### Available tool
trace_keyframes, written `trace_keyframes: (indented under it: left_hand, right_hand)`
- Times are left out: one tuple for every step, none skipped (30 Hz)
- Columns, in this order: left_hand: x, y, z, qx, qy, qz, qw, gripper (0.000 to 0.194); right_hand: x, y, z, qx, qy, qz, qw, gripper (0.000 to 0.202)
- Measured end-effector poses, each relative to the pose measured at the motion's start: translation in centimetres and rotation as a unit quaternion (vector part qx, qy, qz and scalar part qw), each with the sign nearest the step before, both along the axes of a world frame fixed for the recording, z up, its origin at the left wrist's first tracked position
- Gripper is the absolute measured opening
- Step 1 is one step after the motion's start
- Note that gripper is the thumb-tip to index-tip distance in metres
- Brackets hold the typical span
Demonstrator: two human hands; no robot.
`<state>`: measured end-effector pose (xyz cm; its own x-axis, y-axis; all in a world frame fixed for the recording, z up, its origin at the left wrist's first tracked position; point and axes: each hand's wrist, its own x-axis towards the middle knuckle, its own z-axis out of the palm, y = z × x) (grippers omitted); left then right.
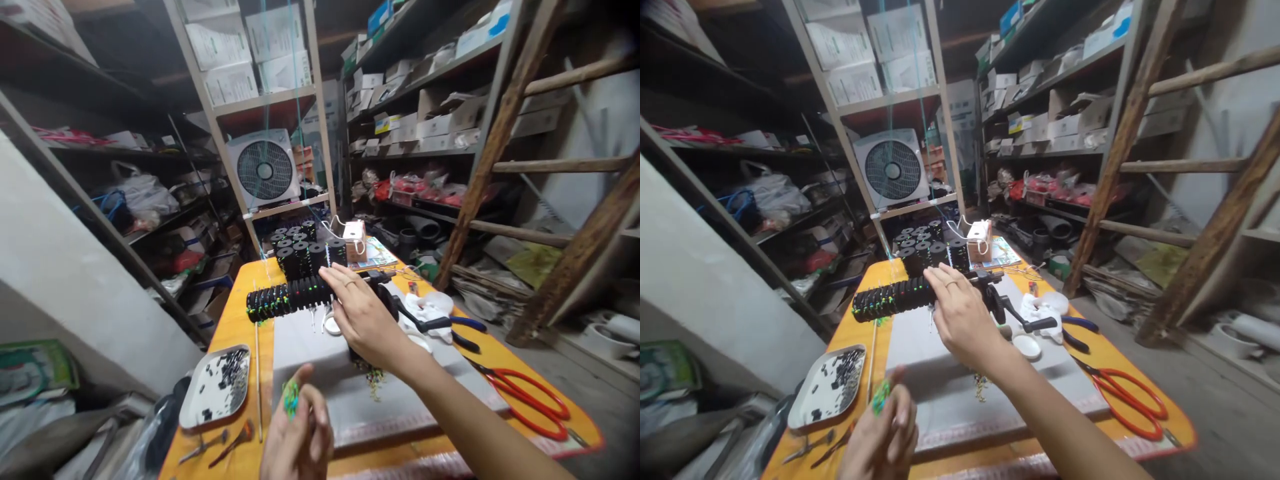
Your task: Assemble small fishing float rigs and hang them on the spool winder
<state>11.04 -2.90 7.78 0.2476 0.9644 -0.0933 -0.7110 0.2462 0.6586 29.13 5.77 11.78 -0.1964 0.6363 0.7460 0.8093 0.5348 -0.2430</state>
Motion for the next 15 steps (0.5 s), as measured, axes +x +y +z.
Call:
trace_keyframes:
  left_hand:
    - [0.5,0.6,0.3,-0.018,-0.018,0.008,1.000,0.021]
    - [1.0,1.1,0.6,-0.040,-0.035,0.013,0.998,0.018]
    - [1.4,1.7,0.9,-0.066,-0.050,0.020,0.996,0.020]
    - [1.7,2.1,1.2,-0.092,-0.062,0.024,0.994,0.025]
    - [2.0,2.4,1.4,-0.110,-0.072,0.028,0.991,0.029]
    - [2.2,2.7,1.6,-0.125,-0.080,0.033,0.988,0.030]
    - [2.4,2.9,1.6,-0.133,-0.087,0.039,0.986,0.029]
    - [2.6,3.0,1.6,-0.137,-0.094,0.049,0.985,0.027]
    - [2.9,3.1,1.5,-0.140,-0.100,0.062,0.983,0.026]
    - [3.1,3.2,1.4,-0.144,-0.106,0.075,0.981,0.025]
    - [3.3,3.3,1.2,-0.145,-0.112,0.086,0.979,0.024]
    - [3.6,3.4,0.9,-0.142,-0.116,0.091,0.979,0.025]
    - [3.8,3.4,0.7,-0.136,-0.119,0.086,0.980,0.026]
    - [4.1,3.4,0.4,-0.127,-0.120,0.077,0.982,0.027]
    - [4.2,3.4,0.2,-0.115,-0.121,0.065,0.984,0.028]
  right_hand:
    - [-0.2,0.3,0.0,-0.002,-0.012,0.009,1.000,0.052]
    - [-0.4,0.5,0.0,-0.004,-0.021,0.016,1.000,0.051]
    - [-0.5,0.6,0.0,-0.005,-0.028,0.023,0.999,0.050]
    - [-0.5,0.5,0.0,-0.007,-0.031,0.028,0.999,0.049]
    - [-0.6,0.2,0.0,-0.006,-0.032,0.031,0.999,0.049]
    - [-0.6,-0.2,-0.1,0.002,-0.027,0.030,0.999,0.049]
    - [-0.7,-0.8,-0.3,0.019,-0.016,0.026,0.999,0.048]
    - [-0.8,-1.5,-0.4,0.042,0.000,0.019,0.999,0.046]
    - [-1.0,-2.3,-0.7,0.063,0.019,0.013,0.998,0.042]
    - [-1.3,-3.2,-1.0,0.074,0.037,0.010,0.997,0.036]
    - [-1.6,-4.0,-1.3,0.068,0.050,0.013,0.996,0.027]
    - [-1.9,-4.8,-1.6,0.043,0.058,0.021,0.997,0.018]
    - [-2.2,-5.4,-1.9,0.002,0.062,0.034,0.997,0.010]
    - [-2.5,-5.9,-2.2,-0.043,0.067,0.048,0.996,0.005]
    - [-2.8,-6.1,-2.5,-0.086,0.074,0.060,0.992,0.007]
